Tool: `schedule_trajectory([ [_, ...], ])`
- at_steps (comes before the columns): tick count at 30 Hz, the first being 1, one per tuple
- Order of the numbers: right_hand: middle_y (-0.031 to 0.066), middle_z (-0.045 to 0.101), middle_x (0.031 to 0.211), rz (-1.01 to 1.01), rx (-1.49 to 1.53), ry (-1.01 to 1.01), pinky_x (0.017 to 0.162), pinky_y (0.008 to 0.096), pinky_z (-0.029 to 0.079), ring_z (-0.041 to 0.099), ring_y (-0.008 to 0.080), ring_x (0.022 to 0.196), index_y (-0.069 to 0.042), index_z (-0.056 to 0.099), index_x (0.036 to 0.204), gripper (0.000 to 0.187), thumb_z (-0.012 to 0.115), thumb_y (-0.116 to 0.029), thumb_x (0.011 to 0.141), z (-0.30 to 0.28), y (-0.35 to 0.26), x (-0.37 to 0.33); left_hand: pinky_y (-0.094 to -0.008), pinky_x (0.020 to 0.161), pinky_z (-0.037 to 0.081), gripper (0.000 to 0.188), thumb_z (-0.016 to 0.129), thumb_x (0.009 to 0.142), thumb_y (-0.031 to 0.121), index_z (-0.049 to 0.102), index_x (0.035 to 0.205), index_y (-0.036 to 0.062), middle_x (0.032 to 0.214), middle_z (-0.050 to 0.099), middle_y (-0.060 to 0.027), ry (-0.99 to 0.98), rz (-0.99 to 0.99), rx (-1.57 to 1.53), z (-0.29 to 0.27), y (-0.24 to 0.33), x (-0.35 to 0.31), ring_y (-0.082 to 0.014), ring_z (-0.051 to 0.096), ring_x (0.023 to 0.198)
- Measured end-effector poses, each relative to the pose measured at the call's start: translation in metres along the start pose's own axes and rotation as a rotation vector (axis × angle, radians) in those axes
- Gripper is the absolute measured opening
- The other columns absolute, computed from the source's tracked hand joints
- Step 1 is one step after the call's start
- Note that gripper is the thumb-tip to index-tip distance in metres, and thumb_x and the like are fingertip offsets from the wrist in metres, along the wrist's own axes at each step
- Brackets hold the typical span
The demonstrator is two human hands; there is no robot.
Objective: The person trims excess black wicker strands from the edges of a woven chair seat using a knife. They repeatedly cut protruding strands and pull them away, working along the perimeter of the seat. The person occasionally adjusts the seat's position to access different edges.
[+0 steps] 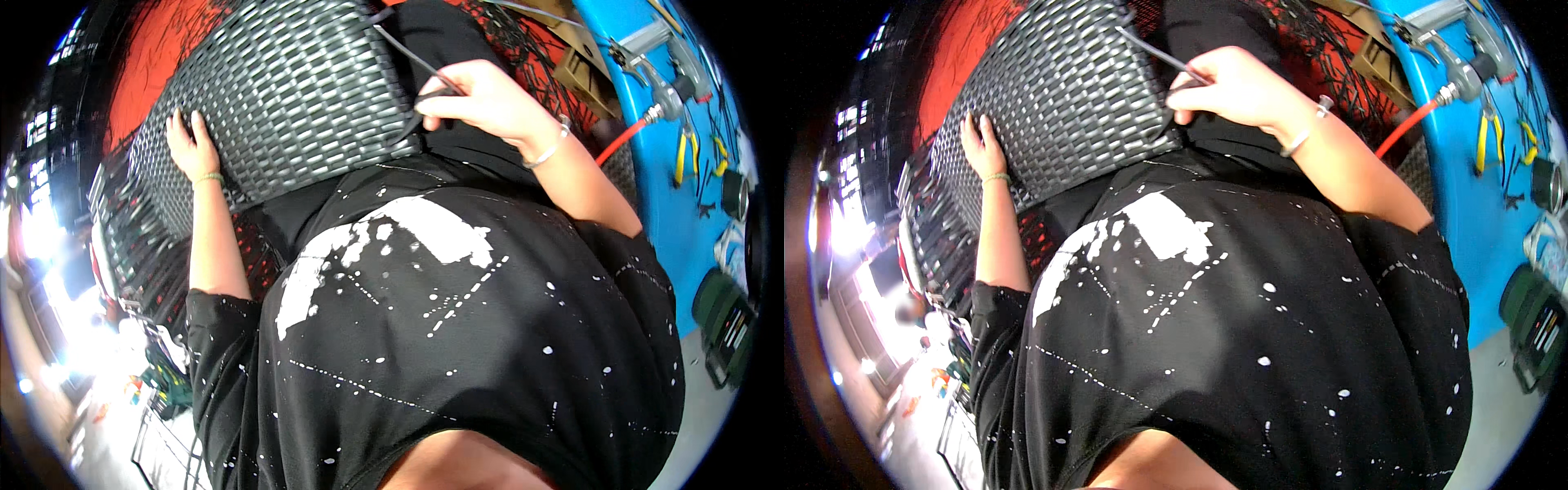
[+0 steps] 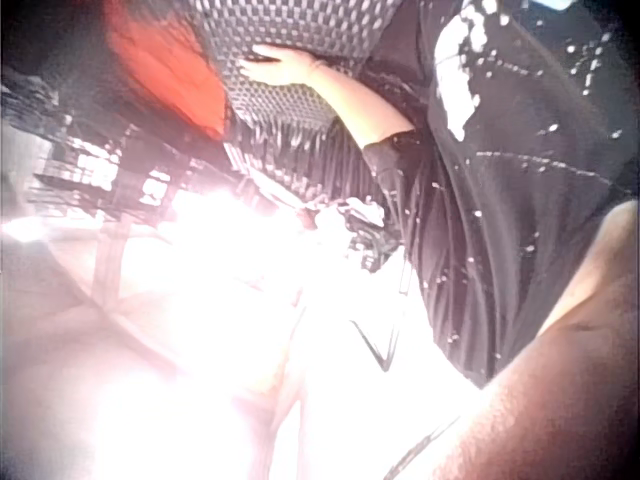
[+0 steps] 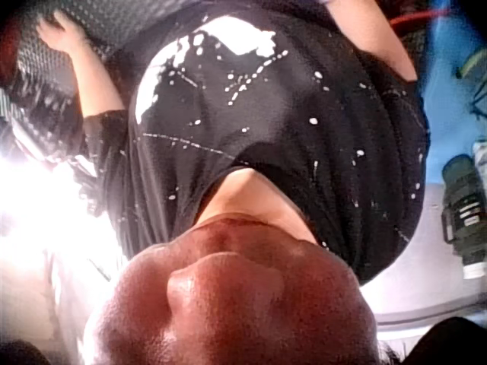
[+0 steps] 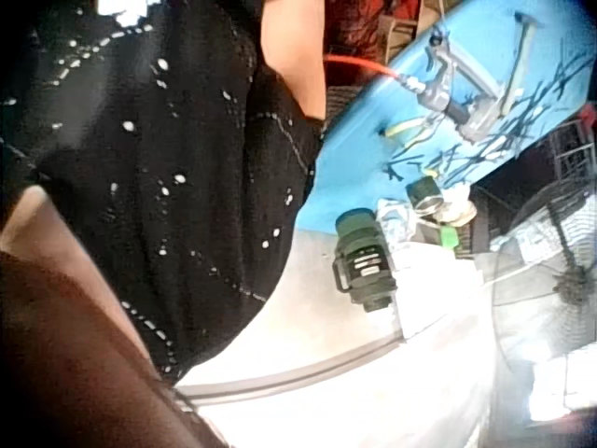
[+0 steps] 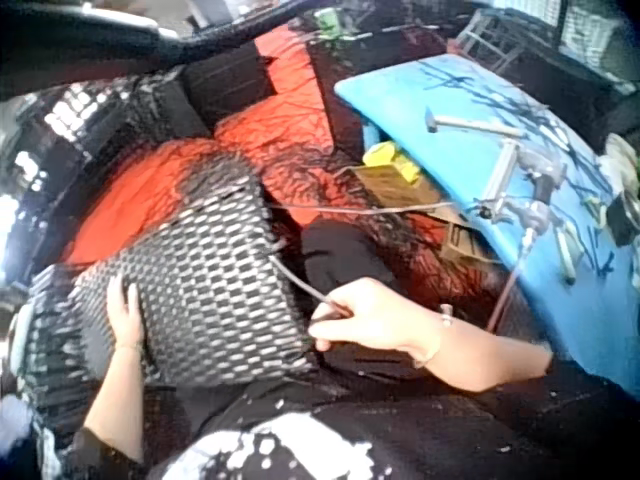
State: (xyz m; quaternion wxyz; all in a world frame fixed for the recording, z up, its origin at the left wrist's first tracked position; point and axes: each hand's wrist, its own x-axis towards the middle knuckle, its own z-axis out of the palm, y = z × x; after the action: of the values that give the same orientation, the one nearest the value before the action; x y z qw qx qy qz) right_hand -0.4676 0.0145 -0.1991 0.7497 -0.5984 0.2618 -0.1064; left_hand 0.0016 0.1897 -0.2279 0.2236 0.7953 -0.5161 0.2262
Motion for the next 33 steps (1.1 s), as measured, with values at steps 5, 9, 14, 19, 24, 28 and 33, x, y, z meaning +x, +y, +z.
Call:
schedule_trajectory([
  [5,0.0078,0.071,0.078,-0.024,-0.048,-0.053,0.071,0.0252,0.052,0.066,0.012,0.074,0.003,0.069,0.09,0.014,0.069,-0.011,0.09,-0.019,0.014,-0.019,-0.0457,0.111,0.034,0.056,0.055,0.096,0.048,0.055,0.136,0.0088,0.142,0.049,-0.0225,0.004,-0.02,0.02,0.004,0.0,-0.001,-0.0372,0.046,0.132],
  [9,0.0054,0.07,0.077,0.016,-0.158,-0.003,0.069,0.0234,0.051,0.064,0.0094,0.072,0.002,0.068,0.089,0.012,0.069,-0.01,0.089,-0.017,0.013,-0.024,-0.0448,0.114,0.029,0.059,0.054,0.095,0.053,0.053,0.139,0.0135,0.148,0.046,-0.017,-0.019,-0.117,0.015,0.001,0.009,-0.005,-0.0337,0.04,0.137],
  [14,0.0023,0.067,0.072,-0.004,-0.208,0.064,0.062,0.023,0.048,0.058,0.0066,0.066,0.001,0.069,0.087,0.016,0.073,-0.014,0.087,-0.01,0.018,-0.024,-0.0449,0.115,0.027,0.058,0.054,0.095,0.054,0.052,0.14,0.0171,0.149,0.045,-0.0139,-0.021,-0.124,0.007,-0.002,0.009,-0.005,-0.033,0.038,0.139],
  [19,0.0014,0.057,0.064,-0.138,-0.434,0.061,0.056,0.0261,0.04,0.045,0.0069,0.061,0.002,0.068,0.087,0.021,0.075,-0.017,0.085,-0.001,0.013,-0.029,-0.0446,0.116,0.025,0.06,0.053,0.095,0.055,0.051,0.141,0.0178,0.151,0.043,-0.0121,-0.021,-0.145,-0.008,-0.005,0.015,-0.005,-0.0315,0.036,0.141],
  [24,0.0066,0.057,0.064,-0.162,-0.514,0.014,0.057,0.028,0.042,0.046,0.0103,0.058,0.001,0.067,0.084,0.018,0.074,-0.016,0.084,0.006,0.014,-0.024,-0.0444,0.117,0.021,0.062,0.051,0.094,0.058,0.051,0.142,0.0182,0.153,0.041,-0.0109,-0.026,-0.166,-0.027,-0.006,0.019,-0.006,-0.0297,0.034,0.142],
  [28,0.0058,0.065,0.068,-0.061,-0.328,-0.063,0.059,0.0262,0.045,0.055,0.0091,0.061,0.0,0.066,0.079,0.018,0.071,-0.015,0.086,0.005,0.016,-0.022,-0.0444,0.117,0.022,0.062,0.051,0.094,0.058,0.051,0.142,0.0188,0.153,0.041,-0.0106,-0.018,-0.158,-0.022,-0.006,0.018,-0.007,-0.0293,0.035,0.142],
  [33,0.0022,0.064,0.073,0.13,-0.38,-0.197,0.064,0.024,0.047,0.057,0.0068,0.067,0.007,0.067,0.101,0.017,0.064,-0.01,0.095,-0.003,0.013,-0.019,-0.046,0.117,0.023,0.061,0.051,0.094,0.058,0.051,0.142,0.0199,0.152,0.042,-0.0102,-0.018,-0.163,-0.021,-0.008,0.021,-0.006,-0.0288,0.035,0.142],
])
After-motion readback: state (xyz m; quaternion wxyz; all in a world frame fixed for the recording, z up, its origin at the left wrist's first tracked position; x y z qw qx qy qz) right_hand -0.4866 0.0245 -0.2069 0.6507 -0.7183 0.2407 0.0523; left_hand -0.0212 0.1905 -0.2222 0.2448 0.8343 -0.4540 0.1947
